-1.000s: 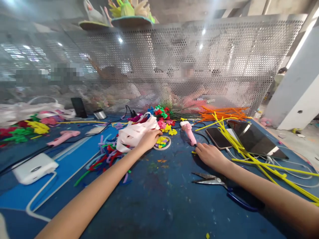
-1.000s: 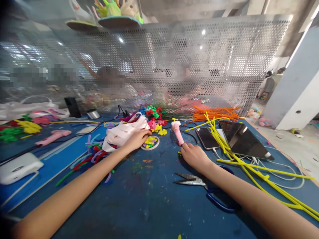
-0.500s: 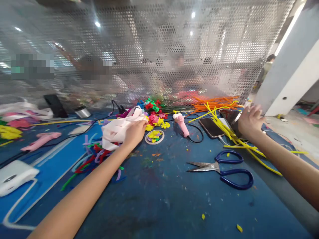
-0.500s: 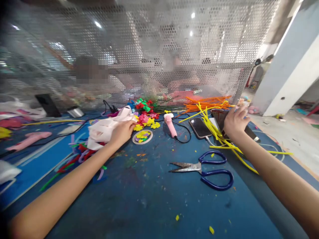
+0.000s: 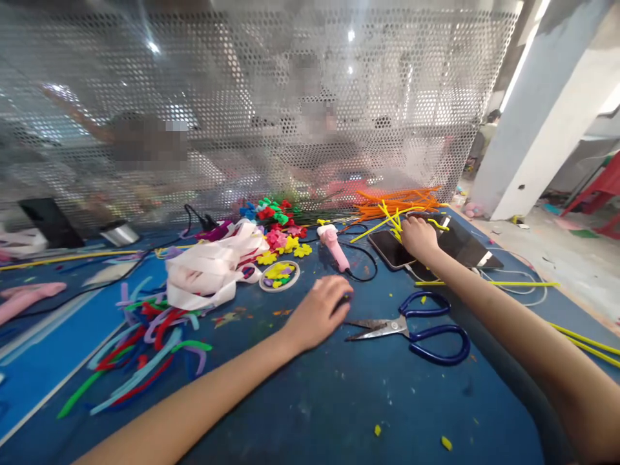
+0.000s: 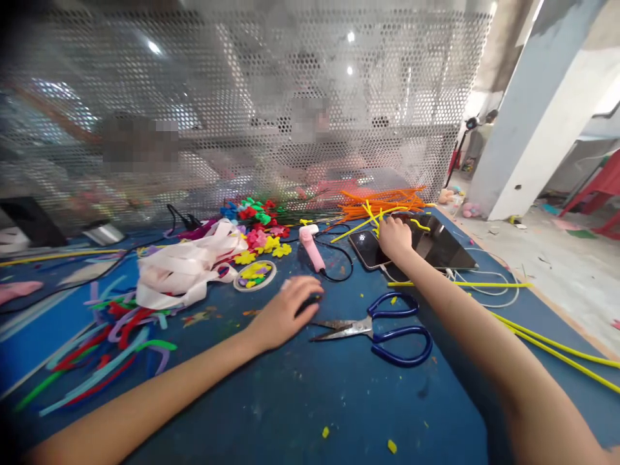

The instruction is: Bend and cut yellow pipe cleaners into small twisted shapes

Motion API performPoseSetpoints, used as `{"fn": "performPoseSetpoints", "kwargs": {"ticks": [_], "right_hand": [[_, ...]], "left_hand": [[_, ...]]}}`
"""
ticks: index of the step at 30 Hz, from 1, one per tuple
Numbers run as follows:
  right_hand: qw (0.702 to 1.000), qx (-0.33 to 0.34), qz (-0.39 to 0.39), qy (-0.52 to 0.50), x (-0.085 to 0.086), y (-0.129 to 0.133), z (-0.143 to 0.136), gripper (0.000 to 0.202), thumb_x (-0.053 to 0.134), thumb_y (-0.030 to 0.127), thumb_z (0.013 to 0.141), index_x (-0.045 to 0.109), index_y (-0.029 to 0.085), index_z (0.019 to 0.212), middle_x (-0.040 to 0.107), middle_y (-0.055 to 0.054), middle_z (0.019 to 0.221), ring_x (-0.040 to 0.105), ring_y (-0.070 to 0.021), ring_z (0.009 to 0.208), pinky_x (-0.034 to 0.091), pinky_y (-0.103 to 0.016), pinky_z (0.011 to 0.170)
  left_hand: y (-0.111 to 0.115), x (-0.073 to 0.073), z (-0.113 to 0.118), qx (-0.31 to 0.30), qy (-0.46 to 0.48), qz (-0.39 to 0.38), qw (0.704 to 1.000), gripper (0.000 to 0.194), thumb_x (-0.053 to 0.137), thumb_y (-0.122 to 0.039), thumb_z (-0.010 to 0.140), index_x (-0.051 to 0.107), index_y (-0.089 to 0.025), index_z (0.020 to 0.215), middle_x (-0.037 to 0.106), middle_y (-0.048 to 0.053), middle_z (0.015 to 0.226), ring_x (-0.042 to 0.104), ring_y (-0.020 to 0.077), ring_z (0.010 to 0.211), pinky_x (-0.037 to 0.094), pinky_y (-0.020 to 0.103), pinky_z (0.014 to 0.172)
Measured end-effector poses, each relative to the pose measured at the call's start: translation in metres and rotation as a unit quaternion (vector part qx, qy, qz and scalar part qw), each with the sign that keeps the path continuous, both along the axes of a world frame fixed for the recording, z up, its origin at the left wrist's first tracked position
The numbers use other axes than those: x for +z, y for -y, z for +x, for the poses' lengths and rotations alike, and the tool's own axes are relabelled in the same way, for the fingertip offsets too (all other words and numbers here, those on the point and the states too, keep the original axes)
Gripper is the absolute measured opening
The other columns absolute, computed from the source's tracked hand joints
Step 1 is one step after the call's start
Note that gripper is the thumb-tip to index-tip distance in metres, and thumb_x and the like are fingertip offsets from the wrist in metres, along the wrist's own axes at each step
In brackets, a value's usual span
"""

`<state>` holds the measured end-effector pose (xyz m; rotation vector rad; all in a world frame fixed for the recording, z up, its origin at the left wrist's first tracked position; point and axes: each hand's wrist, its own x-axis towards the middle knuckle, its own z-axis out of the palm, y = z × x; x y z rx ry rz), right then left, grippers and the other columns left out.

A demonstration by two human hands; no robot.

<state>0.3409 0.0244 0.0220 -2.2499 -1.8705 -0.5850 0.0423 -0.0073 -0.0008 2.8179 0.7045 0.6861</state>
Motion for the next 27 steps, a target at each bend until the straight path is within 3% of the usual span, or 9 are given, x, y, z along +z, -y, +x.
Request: {"fn": "performPoseSetpoints", "kwargs": {"ticks": [1,3,6,9,14,17,20,23,27], "right_hand": [[1.0,0.015,0.003,0.002,0.004,-0.001,-0.004,0.027,0.037,0.016,0.09,0.06,0.008,0.102,0.058,-0.017,0.102,0.05,-0.0257,0.095,0.037,-0.033,0.074],[0.999,0.047,0.01,0.006,0.009,0.003,-0.014,0.03,0.036,0.015,0.09,0.057,0.012,0.11,0.057,-0.014,0.107,0.048,-0.0249,0.099,0.036,-0.032,0.078],[0.995,0.078,0.065,0.023,0.007,0.023,-0.033,0.044,0.03,0.012,0.091,0.04,0.012,0.133,0.053,-0.016,0.113,0.043,-0.0266,0.102,0.033,-0.036,0.08],[0.99,0.086,0.102,0.054,-0.006,0.052,-0.043,0.049,0.027,0.014,0.092,0.03,0.012,0.14,0.052,-0.016,0.113,0.041,-0.0272,0.096,0.032,-0.038,0.076],[0.993,0.102,0.022,0.059,-0.02,0.077,-0.04,0.029,0.042,0.018,0.087,0.065,0.02,0.105,0.054,-0.011,0.105,0.039,-0.0271,0.096,0.029,-0.036,0.072],[0.992,0.094,0.05,0.064,-0.015,0.072,-0.033,0.028,0.043,0.018,0.087,0.064,0.023,0.104,0.054,-0.009,0.109,0.04,-0.0256,0.095,0.028,-0.035,0.072],[0.989,0.034,0.125,0.069,-0.011,0.063,-0.017,0.029,0.042,0.018,0.087,0.061,0.02,0.109,0.05,-0.01,0.118,0.039,-0.0256,0.099,0.027,-0.035,0.076],[0.992,-0.018,0.11,0.064,-0.016,0.056,0.006,0.023,0.048,0.028,0.086,0.064,0.016,0.098,0.052,-0.012,0.114,0.04,-0.0276,0.101,0.028,-0.035,0.076],[0.997,-0.033,0.048,0.042,-0.03,0.056,0.021,0.027,0.051,0.04,0.085,0.064,0.018,0.095,0.055,-0.01,0.102,0.044,-0.0264,0.095,0.03,-0.033,0.071]], "left_hand": [[0.005,-0.002,0.004,-0.041,-0.024,-0.022,0.999,0.027,0.042,-0.021,0.088,0.056,-0.024,0.11,0.057,0.008,0.115,0.05,0.0224,0.11,0.036,0.038,0.097],[0.009,-0.004,0.007,-0.064,-0.036,-0.056,0.996,0.027,0.04,-0.02,0.089,0.058,-0.025,0.109,0.059,0.007,0.113,0.052,0.022,0.109,0.035,0.038,0.098],[0.006,-0.003,0.006,-0.055,-0.026,-0.079,0.995,0.029,0.036,-0.019,0.091,0.058,-0.024,0.108,0.06,0.008,0.113,0.052,0.0211,0.109,0.034,0.038,0.099],[0.003,-0.002,0.005,-0.056,-0.033,-0.078,0.995,0.028,0.036,-0.02,0.091,0.057,-0.023,0.109,0.059,0.008,0.115,0.051,0.0213,0.11,0.033,0.038,0.099],[0.007,0.003,0.005,-0.056,-0.035,-0.092,0.994,0.028,0.035,-0.028,0.093,0.058,-0.022,0.108,0.059,0.008,0.115,0.05,0.021,0.11,0.033,0.038,0.098],[0.014,0.006,0.004,-0.067,-0.047,-0.092,0.992,0.035,0.046,-0.045,0.087,0.056,-0.021,0.11,0.056,0.008,0.119,0.048,0.0237,0.113,0.033,0.04,0.099],[0.02,0.005,0.004,-0.062,-0.057,-0.09,0.992,0.056,0.062,-0.06,0.068,0.056,-0.02,0.107,0.055,0.01,0.118,0.047,0.0275,0.114,0.03,0.043,0.101],[0.022,0.002,0.004,-0.033,-0.043,-0.124,0.991,0.05,0.064,-0.059,0.067,0.058,-0.02,0.097,0.055,0.008,0.115,0.05,0.026,0.109,0.03,0.043,0.101],[0.018,0.001,0.005,-0.018,-0.013,-0.171,0.985,0.034,0.066,-0.051,0.07,0.062,-0.02,0.084,0.056,0.006,0.111,0.051,0.0234,0.105,0.032,0.041,0.099]]}}
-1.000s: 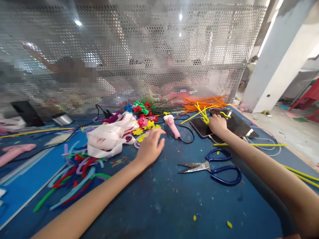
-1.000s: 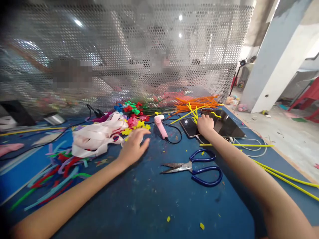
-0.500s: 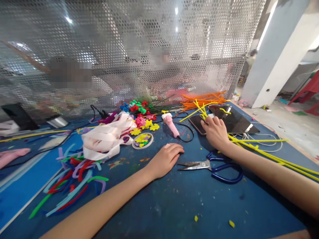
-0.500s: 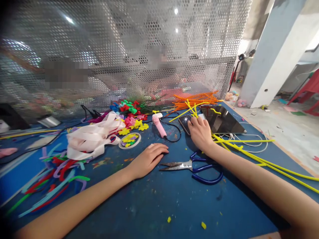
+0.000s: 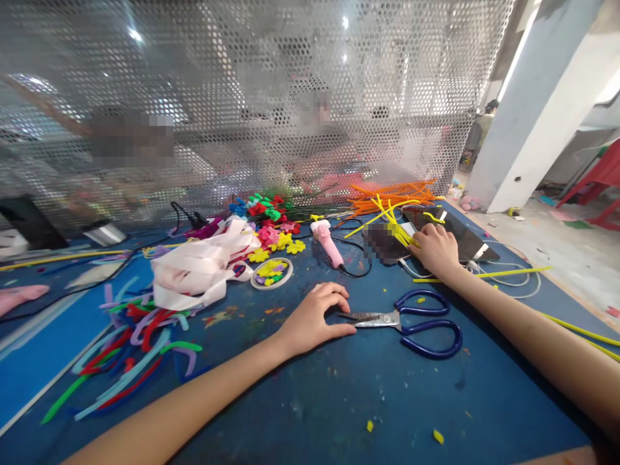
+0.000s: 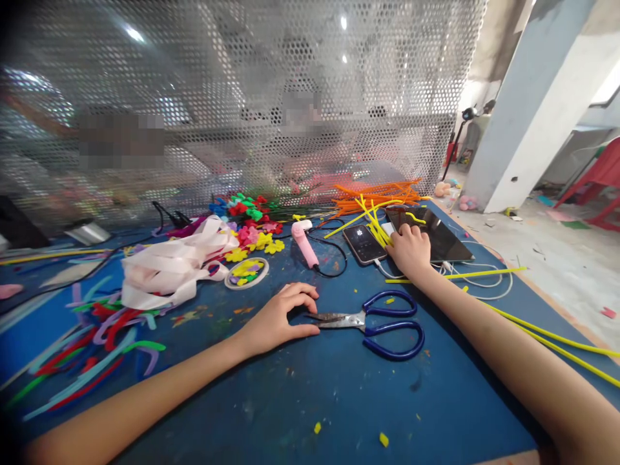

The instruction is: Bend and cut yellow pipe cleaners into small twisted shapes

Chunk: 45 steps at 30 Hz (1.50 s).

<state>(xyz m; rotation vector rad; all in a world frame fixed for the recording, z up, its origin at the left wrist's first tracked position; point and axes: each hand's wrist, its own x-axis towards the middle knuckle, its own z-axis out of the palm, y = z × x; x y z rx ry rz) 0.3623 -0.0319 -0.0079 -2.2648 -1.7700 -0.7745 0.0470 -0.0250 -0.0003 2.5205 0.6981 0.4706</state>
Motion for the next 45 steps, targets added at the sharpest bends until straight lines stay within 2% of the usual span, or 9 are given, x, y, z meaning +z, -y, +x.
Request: {"fn": "performPoseSetpoints", "kwargs": {"ticks": [12,20,23,27,29,31,36,40,45], "right_hand": [[0.999,-0.011,-0.049,-0.001,0.003,-0.002,-0.006,0.029,0.039,0.025,0.091,0.062,0.009,0.094,0.055,-0.016,0.106,0.048,-0.028,0.099,0.036,-0.034,0.072],[0.964,0.003,-0.039,-0.264,0.033,0.0,0.022,0.022,0.043,0.028,0.088,0.057,0.012,0.092,0.063,-0.009,0.077,0.059,-0.0191,0.071,0.038,-0.027,0.061],[0.895,0.094,-0.059,-0.431,0.042,0.002,0.028,0.019,0.054,0.024,0.08,0.056,0.014,0.096,0.059,-0.001,0.062,0.055,-0.0131,0.055,0.038,-0.023,0.053],[0.68,0.255,-0.106,-0.679,0.063,0.009,0.025,0.023,0.061,0.028,0.076,0.06,0.016,0.096,0.062,-0.002,0.071,0.058,-0.0108,0.059,0.044,-0.022,0.053],[0.623,0.313,-0.046,-0.716,0.077,0.016,0.019,0.029,0.067,0.026,0.072,0.06,0.017,0.098,0.065,-0.005,0.088,0.062,-0.0123,0.074,0.05,-0.024,0.063],[0.638,0.35,0.073,-0.682,0.092,0.027,0.01,0.025,0.064,0.03,0.077,0.061,0.019,0.099,0.065,-0.004,0.09,0.062,-0.0123,0.076,0.051,-0.028,0.07],[0.828,0.344,0.405,-0.178,0.115,0.061,-0.024,0.015,0.051,0.022,0.088,0.064,0.019,0.08,0.058,-0.005,0.093,0.055,-0.017,0.093,0.045,-0.036,0.084],[0.85,0.469,0.233,0.049,0.101,0.078,-0.06,0.029,0.038,0.011,0.092,0.052,0.021,0.115,0.056,-0.007,0.111,0.054,-0.0173,0.098,0.047,-0.033,0.078],[0.854,0.501,0.062,0.126,0.048,0.069,-0.105,0.017,0.042,0.022,0.093,0.058,0.02,0.099,0.056,-0.001,0.067,0.046,-0.0127,0.058,0.027,-0.028,0.046]], "left_hand": [[-0.008,-0.003,-0.001,0.017,0.022,-0.031,0.999,0.025,0.066,-0.045,0.073,0.062,-0.02,0.076,0.062,0.005,0.097,0.052,0.0226,0.103,0.036,0.037,0.093],[-0.004,0.001,0.0,-0.001,-0.012,0.021,1.0,0.023,0.06,-0.043,0.079,0.058,-0.02,0.084,0.06,0.005,0.1,0.05,0.0221,0.104,0.034,0.039,0.094],[-0.004,0.001,0.0,-0.006,-0.02,0.036,0.999,0.022,0.058,-0.042,0.081,0.057,-0.021,0.085,0.059,0.004,0.1,0.049,0.0215,0.103,0.034,0.038,0.094],[-0.002,0.002,-0.001,-0.012,-0.027,0.05,0.998,0.021,0.056,-0.041,0.082,0.055,-0.021,0.086,0.058,0.004,0.1,0.049,0.0207,0.103,0.033,0.038,0.095],[-0.002,0.003,-0.001,-0.015,-0.03,0.055,0.998,0.02,0.056,-0.04,0.083,0.055,-0.021,0.087,0.058,0.004,0.1,0.048,0.0208,0.104,0.033,0.038,0.096],[-0.002,0.003,0.0,-0.016,-0.031,0.055,0.998,0.02,0.055,-0.04,0.083,0.056,-0.021,0.087,0.058,0.004,0.1,0.048,0.0213,0.104,0.033,0.039,0.096],[-0.003,0.002,-0.001,-0.005,-0.015,0.02,1.0,0.027,0.058,-0.043,0.08,0.057,-0.022,0.096,0.058,0.006,0.107,0.048,0.0238,0.108,0.031,0.043,0.1],[-0.006,-0.001,-0.005,0.006,0.081,-0.103,0.991,0.054,0.059,-0.049,0.078,0.046,-0.025,0.125,0.049,0.009,0.13,0.044,0.0264,0.119,0.031,0.042,0.103],[-0.01,-0.006,-0.004,-0.007,0.303,-0.302,0.904,0.062,0.034,-0.059,0.087,0.036,-0.022,0.136,0.039,0.011,0.143,0.034,0.0266,0.131,0.031,0.041,0.104]]}}
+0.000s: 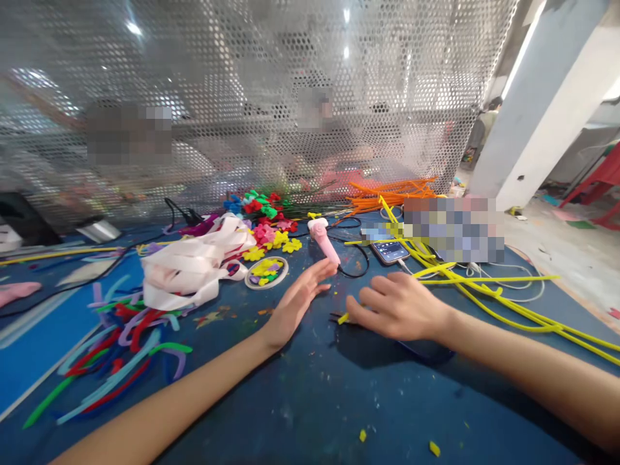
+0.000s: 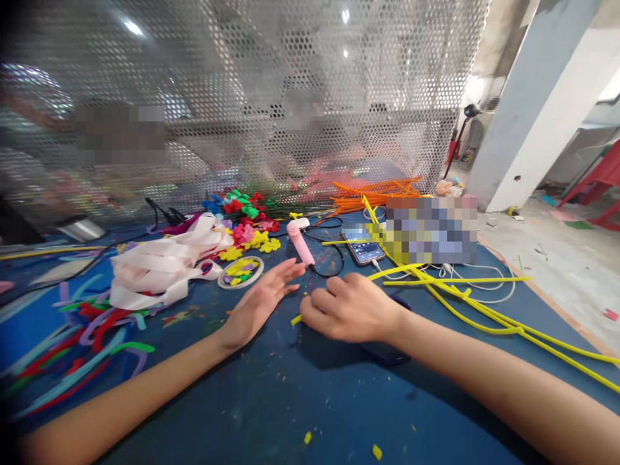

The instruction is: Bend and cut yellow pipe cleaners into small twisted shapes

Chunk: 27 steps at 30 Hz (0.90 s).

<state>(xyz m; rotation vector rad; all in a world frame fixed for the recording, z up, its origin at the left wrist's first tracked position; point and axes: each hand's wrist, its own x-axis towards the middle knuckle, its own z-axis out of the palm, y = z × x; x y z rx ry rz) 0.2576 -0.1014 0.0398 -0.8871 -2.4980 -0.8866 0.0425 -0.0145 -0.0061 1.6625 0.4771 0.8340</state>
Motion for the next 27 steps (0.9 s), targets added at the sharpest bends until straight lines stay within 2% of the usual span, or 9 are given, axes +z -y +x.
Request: {"fn": "performPoseSetpoints", "kwargs": {"ticks": [2,4,7,9,13,16,19,23,27], "right_hand": [[0.999,-0.009,-0.035,0.016,-0.019,-0.013,-0.012,0.019,0.04,0.022,0.094,0.057,0.018,0.087,0.054,-0.001,0.065,0.046,-0.0128,0.058,0.025,-0.028,0.047],[0.997,-0.036,-0.073,0.0,-0.03,-0.03,-0.019,0.021,0.04,0.025,0.094,0.055,0.016,0.082,0.056,-0.002,0.068,0.048,-0.0134,0.061,0.026,-0.027,0.049],[0.987,-0.081,-0.124,-0.061,-0.036,-0.053,-0.027,0.015,0.042,0.02,0.092,0.054,0.015,0.085,0.059,-0.004,0.077,0.052,-0.0137,0.067,0.029,-0.025,0.053],[0.98,-0.072,-0.16,-0.098,-0.038,-0.061,-0.031,0.014,0.04,0.018,0.092,0.053,0.015,0.087,0.059,-0.004,0.08,0.054,-0.0134,0.07,0.031,-0.024,0.056],[0.97,0.053,-0.223,-0.081,-0.043,-0.053,-0.044,0.016,0.039,0.019,0.092,0.052,0.016,0.085,0.058,-0.003,0.079,0.053,-0.0127,0.071,0.036,-0.023,0.062],[0.964,0.116,-0.231,-0.056,-0.047,-0.041,-0.054,0.017,0.038,0.019,0.091,0.053,0.016,0.084,0.057,-0.004,0.078,0.053,-0.0135,0.07,0.038,-0.024,0.062],[0.963,0.115,-0.235,-0.068,-0.049,-0.036,-0.06,0.018,0.039,0.017,0.09,0.055,0.014,0.082,0.058,-0.005,0.078,0.054,-0.0141,0.068,0.04,-0.025,0.062],[0.958,0.098,-0.246,-0.114,-0.047,-0.036,-0.062,0.017,0.042,0.017,0.089,0.058,0.013,0.081,0.061,-0.006,0.077,0.056,-0.0141,0.068,0.041,-0.024,0.062],[0.95,0.021,-0.269,-0.155,-0.045,-0.033,-0.058,0.019,0.049,0.025,0.087,0.06,0.015,0.076,0.064,-0.004,0.073,0.057,-0.013,0.063,0.035,-0.023,0.057]], "left_hand": [[0.0,0.0,0.002,-0.019,0.044,-0.044,0.998,0.064,0.024,-0.061,0.088,0.035,-0.021,0.138,0.035,0.011,0.145,0.03,0.0255,0.134,0.027,0.042,0.106],[0.002,0.0,0.003,-0.042,0.062,-0.06,0.995,0.069,0.019,-0.064,0.087,0.035,-0.022,0.139,0.033,0.01,0.146,0.027,0.0247,0.136,0.023,0.043,0.109],[0.004,0.001,0.003,-0.06,0.066,-0.058,0.994,0.074,0.016,-0.068,0.084,0.033,-0.023,0.14,0.031,0.009,0.148,0.024,0.0241,0.137,0.017,0.043,0.111],[0.004,0.003,0.003,-0.065,0.07,-0.058,0.994,0.075,0.015,-0.069,0.084,0.029,-0.024,0.142,0.027,0.008,0.149,0.021,0.023,0.138,0.015,0.042,0.112],[-0.001,0.008,0.009,-0.041,0.09,-0.1,0.99,0.071,0.003,-0.065,0.086,0.019,-0.027,0.144,0.019,0.003,0.152,0.015,0.018,0.14,0.017,0.041,0.111],[-0.002,0.011,0.017,-0.035,0.096,-0.159,0.982,0.072,-0.001,-0.063,0.085,0.021,-0.027,0.144,0.021,0.004,0.152,0.018,0.0171,0.139,0.019,0.04,0.111],[0.003,0.012,0.025,-0.055,0.086,-0.191,0.976,0.074,0.0,-0.065,0.085,0.027,-0.026,0.142,0.026,0.005,0.15,0.02,0.0193,0.139,0.019,0.042,0.11],[0.01,0.012,0.03,-0.058,0.083,-0.183,0.978,0.075,0.001,-0.065,0.085,0.029,-0.025,0.141,0.028,0.006,0.149,0.02,0.0204,0.139,0.017,0.043,0.111],[0.015,0.011,0.029,-0.057,0.092,-0.182,0.977,0.073,0.003,-0.064,0.086,0.03,-0.024,0.141,0.029,0.005,0.149,0.019,0.0199,0.139,0.013,0.042,0.113]]}}
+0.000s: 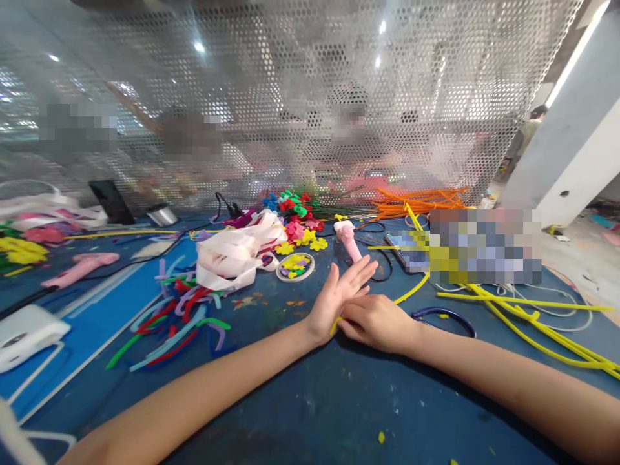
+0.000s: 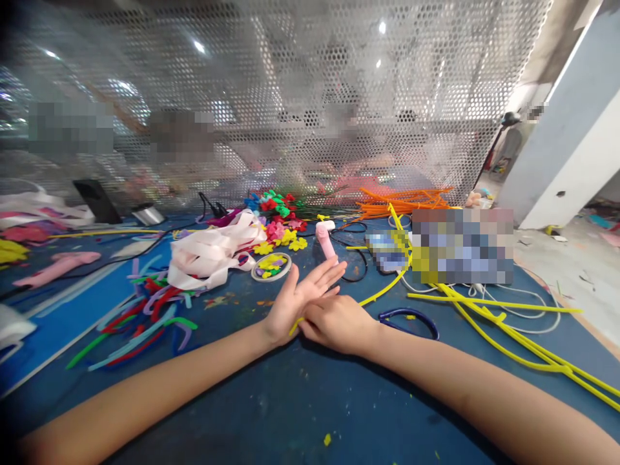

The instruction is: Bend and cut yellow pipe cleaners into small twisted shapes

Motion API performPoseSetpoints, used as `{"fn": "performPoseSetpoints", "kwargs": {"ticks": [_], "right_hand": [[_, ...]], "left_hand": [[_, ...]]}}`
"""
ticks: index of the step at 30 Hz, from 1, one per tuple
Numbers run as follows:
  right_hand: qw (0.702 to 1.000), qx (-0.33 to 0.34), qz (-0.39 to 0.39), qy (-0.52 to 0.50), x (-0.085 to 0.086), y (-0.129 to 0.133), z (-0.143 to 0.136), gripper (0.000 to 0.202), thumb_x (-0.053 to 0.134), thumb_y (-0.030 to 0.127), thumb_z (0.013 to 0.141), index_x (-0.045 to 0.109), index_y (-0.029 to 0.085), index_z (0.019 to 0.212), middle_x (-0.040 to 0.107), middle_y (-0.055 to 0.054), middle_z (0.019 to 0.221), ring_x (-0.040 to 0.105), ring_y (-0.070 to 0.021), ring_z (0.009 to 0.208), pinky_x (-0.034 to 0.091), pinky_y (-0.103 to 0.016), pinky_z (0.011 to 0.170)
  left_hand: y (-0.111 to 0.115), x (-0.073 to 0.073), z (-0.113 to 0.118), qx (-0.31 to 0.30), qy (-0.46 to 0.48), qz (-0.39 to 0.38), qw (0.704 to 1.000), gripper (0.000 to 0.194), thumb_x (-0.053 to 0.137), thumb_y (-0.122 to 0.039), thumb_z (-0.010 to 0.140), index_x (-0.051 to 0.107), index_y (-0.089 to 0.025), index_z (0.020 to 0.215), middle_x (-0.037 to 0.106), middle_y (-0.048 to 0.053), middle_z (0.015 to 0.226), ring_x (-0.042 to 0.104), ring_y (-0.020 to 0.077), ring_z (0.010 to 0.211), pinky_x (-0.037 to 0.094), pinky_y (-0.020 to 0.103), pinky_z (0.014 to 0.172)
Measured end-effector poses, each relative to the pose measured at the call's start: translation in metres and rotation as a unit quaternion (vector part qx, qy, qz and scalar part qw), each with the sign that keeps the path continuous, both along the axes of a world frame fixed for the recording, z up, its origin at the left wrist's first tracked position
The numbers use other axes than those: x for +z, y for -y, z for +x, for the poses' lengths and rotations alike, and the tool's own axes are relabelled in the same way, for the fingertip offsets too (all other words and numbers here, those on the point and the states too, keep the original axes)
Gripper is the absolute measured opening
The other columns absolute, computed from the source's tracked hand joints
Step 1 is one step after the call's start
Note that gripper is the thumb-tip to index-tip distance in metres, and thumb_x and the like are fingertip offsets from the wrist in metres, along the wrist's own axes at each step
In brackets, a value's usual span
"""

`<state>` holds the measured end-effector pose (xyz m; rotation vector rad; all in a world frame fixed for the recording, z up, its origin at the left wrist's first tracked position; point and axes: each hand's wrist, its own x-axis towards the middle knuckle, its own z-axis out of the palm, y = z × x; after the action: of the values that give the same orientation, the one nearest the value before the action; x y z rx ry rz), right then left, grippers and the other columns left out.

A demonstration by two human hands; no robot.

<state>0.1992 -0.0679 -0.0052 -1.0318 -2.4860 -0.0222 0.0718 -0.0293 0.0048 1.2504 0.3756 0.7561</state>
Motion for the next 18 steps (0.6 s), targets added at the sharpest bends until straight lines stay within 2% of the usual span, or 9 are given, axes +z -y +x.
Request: {"fn": "performPoseSetpoints", "kwargs": {"ticks": [3,9,13,18], "right_hand": [[0.998,-0.051,-0.028,-0.004,0.001,0.001,0.003,0.027,0.051,0.037,0.087,0.059,0.016,0.073,0.063,-0.003,0.068,0.055,-0.0125,0.058,0.031,-0.023,0.053],[0.999,0.024,-0.018,-0.014,-0.001,-0.002,0.006,0.02,0.045,0.029,0.091,0.055,0.017,0.078,0.064,-0.002,0.073,0.056,-0.0112,0.064,0.032,-0.022,0.057],[0.998,0.019,0.054,0.0,-0.005,-0.002,0.004,0.027,0.044,0.029,0.091,0.056,0.016,0.07,0.063,-0.002,0.066,0.054,-0.011,0.057,0.029,-0.024,0.053],[0.984,0.018,0.177,0.027,-0.008,0.003,0.003,0.03,0.044,0.025,0.087,0.054,0.016,0.06,0.057,-0.001,0.052,0.048,-0.0109,0.045,0.02,-0.028,0.046]], "left_hand": [[0.002,0.0,-0.002,-0.013,0.0,0.003,1.0,0.072,0.003,-0.063,0.087,0.031,-0.024,0.141,0.03,0.004,0.149,0.018,0.0198,0.139,0.011,0.042,0.113],[0.004,0.001,-0.002,-0.025,0.01,0.006,1.0,0.076,0.001,-0.064,0.085,0.032,-0.023,0.141,0.031,0.006,0.148,0.016,0.0209,0.14,0.009,0.044,0.113],[0.007,0.002,0.002,0.0,-0.009,0.005,1.0,0.075,0.001,-0.064,0.085,0.027,-0.022,0.142,0.032,0.007,0.148,0.018,0.0206,0.139,0.013,0.043,0.113],[0.016,0.003,0.015,0.086,-0.017,0.066,0.994,0.064,0.007,-0.055,0.091,0.027,-0.023,0.142,0.038,0.006,0.144,0.024,0.0192,0.137,0.016,0.041,0.112]]}}
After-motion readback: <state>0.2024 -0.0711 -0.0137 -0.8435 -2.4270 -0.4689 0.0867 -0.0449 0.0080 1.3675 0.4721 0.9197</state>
